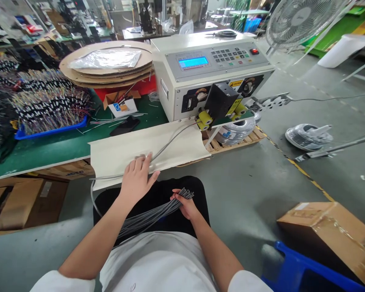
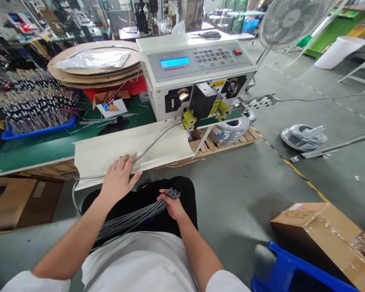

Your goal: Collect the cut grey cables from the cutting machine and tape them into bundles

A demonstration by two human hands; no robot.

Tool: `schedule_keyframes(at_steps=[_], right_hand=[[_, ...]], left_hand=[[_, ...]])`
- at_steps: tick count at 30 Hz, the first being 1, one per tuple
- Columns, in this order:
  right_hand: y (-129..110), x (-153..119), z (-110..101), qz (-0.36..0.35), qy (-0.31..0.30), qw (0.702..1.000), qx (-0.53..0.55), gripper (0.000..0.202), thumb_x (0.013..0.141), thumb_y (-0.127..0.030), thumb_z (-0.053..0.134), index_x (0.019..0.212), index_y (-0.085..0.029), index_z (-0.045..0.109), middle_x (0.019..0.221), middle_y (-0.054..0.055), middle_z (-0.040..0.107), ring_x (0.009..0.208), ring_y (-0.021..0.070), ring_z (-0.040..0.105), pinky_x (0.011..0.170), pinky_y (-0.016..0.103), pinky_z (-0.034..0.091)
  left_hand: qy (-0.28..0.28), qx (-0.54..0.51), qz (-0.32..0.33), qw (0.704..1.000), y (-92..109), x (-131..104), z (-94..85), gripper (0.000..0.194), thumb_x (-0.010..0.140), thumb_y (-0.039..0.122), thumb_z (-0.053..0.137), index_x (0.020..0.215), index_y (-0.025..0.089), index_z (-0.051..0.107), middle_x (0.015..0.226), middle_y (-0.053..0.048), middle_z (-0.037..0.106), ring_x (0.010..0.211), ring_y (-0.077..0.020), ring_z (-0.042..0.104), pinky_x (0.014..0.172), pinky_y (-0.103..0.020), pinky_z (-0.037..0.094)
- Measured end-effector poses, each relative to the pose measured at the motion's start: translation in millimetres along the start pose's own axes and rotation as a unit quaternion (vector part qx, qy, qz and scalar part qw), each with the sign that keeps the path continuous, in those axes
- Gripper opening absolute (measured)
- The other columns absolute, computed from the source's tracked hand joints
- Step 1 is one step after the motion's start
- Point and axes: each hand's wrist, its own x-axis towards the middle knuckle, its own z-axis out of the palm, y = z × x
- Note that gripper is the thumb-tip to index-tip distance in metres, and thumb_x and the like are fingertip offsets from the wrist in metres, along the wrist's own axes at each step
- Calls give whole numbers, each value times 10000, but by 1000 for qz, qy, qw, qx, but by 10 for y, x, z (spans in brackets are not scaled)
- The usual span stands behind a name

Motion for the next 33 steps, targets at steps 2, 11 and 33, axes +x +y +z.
schedule_keyframes(at_steps=[2,11,33], right_hand=[[10,0,-18,6,8,1000,-7,274,724,-322,803,965,-221,721,805,24,716,811,195,678,778,349,510],[24,40,-25,18,54,998,0,279,716,-321,797,949,-183,731,897,81,764,858,221,717,845,399,539],[76,28,57,-11,79,996,41,183,744,-326,751,886,-222,701,830,17,720,858,214,693,919,426,515]], left_hand=[[-5,-2,15,1000,-7,27,3,628,946,555,358,1457,190,366,1162,-150,616,1046,-283,577,830,-376,443],[71,16,168,983,-383,-792,-123,324,898,289,565,1220,276,592,634,30,630,603,-123,617,580,-278,392],[-204,-65,95,972,-93,-2009,490,286,956,272,435,1145,249,647,752,-28,697,677,-159,643,604,-265,430]])
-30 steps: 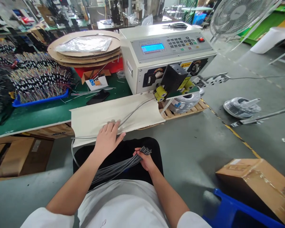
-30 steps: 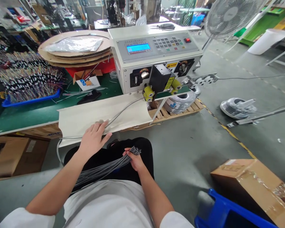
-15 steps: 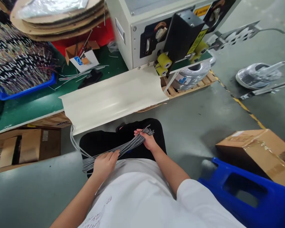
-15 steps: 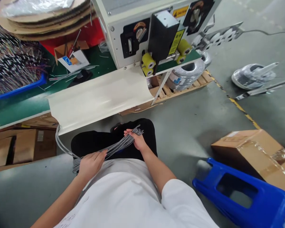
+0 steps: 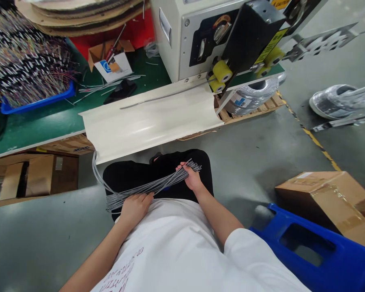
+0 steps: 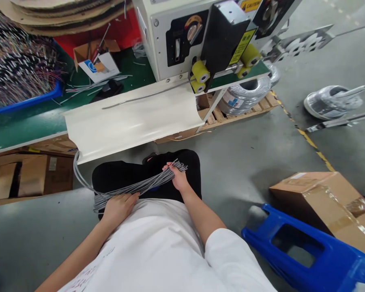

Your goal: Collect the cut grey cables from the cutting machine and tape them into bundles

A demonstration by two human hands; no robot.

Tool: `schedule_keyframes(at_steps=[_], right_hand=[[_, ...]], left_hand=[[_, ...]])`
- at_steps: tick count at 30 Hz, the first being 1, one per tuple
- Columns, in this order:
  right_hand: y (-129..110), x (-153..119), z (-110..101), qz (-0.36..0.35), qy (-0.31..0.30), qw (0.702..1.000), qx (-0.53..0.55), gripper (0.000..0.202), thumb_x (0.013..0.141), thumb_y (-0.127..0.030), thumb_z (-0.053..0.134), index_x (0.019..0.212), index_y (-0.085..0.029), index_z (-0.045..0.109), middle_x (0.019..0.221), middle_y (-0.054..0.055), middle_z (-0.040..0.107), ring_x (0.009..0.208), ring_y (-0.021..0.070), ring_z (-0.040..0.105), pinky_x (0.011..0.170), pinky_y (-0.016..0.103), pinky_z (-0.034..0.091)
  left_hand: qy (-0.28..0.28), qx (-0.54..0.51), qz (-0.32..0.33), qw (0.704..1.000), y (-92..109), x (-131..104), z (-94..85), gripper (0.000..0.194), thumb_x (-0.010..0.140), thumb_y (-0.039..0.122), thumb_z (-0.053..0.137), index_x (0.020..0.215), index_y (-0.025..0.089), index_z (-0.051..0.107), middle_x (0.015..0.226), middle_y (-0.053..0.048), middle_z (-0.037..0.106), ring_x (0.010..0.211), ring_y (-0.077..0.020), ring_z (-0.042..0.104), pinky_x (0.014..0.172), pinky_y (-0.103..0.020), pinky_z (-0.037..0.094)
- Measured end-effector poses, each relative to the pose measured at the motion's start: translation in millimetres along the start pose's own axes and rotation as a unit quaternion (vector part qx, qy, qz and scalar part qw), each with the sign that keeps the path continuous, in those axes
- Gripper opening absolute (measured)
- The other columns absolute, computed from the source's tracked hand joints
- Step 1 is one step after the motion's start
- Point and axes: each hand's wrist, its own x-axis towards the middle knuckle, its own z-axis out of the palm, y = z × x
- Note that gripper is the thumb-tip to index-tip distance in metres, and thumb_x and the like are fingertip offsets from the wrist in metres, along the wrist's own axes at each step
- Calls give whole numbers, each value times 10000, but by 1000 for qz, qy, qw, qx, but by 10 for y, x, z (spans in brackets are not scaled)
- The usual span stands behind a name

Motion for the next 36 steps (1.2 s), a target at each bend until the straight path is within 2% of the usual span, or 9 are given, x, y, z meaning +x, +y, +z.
schedule_keyframes(at_steps=[6,12,16,19,24,27,30,33,36], right_hand=[[-44,-9,59,-25,-37,999,17,144,788,-340,735,865,-242,663,695,-32,601,763,172,647,850,384,529],[5,33,-12,-20,-16,1000,17,160,754,-272,768,889,-232,692,740,-11,665,806,189,669,852,391,535],[21,59,-43,-16,-8,1000,12,167,745,-271,772,889,-241,693,750,-12,691,811,194,681,874,407,533],[11,74,-42,-8,-4,1000,3,172,746,-271,767,900,-233,698,771,-2,705,819,201,684,858,403,533],[-4,74,-44,3,-34,999,-8,143,740,-273,757,860,-227,695,689,-21,656,778,189,669,817,379,523],[7,50,-55,6,-70,997,-19,122,739,-282,748,830,-235,681,640,-34,605,725,178,644,780,370,510],[9,-3,-74,-2,-80,997,-24,102,744,-277,733,810,-246,662,618,-47,555,687,164,614,778,371,495],[-13,-67,-114,-21,-59,998,-13,95,747,-288,720,793,-258,642,611,-56,510,664,149,579,763,362,483],[-40,-95,-148,-33,-40,999,-13,106,741,-301,720,778,-259,630,599,-59,473,646,140,542,741,349,470]], left_hand=[[-56,-15,-48,997,-36,30,-95,350,965,406,411,1200,266,630,879,-55,702,785,-180,651,668,-276,459],[-92,-29,-154,983,-641,-200,-384,513,962,524,339,1347,236,520,1098,-94,652,1058,-249,579,793,-324,479],[-92,-52,-261,960,-963,-538,-316,478,970,508,306,1272,239,561,1089,-76,646,1077,-239,576,691,-289,484],[-78,-47,-256,962,-1016,-638,-218,438,972,486,315,1089,222,644,1013,-79,644,1016,-245,588,748,-330,493],[18,-128,-100,987,-821,86,-177,430,977,383,332,1339,233,508,1364,-106,518,1291,-243,433,1084,-421,354],[-157,-237,16,959,-624,862,-37,507,992,381,221,1451,242,387,1412,-91,511,1298,-209,441,1111,-406,313],[-239,-263,61,933,-460,1407,188,547,984,498,196,1212,268,637,1142,-34,694,1047,-167,614,952,-295,431],[-271,-249,57,928,-519,1509,277,620,930,633,256,898,240,734,845,-26,731,762,-154,650,750,-256,463],[-244,-208,8,947,-858,1214,63,610,919,631,269,862,216,712,845,-66,722,783,-185,641,752,-282,436]])
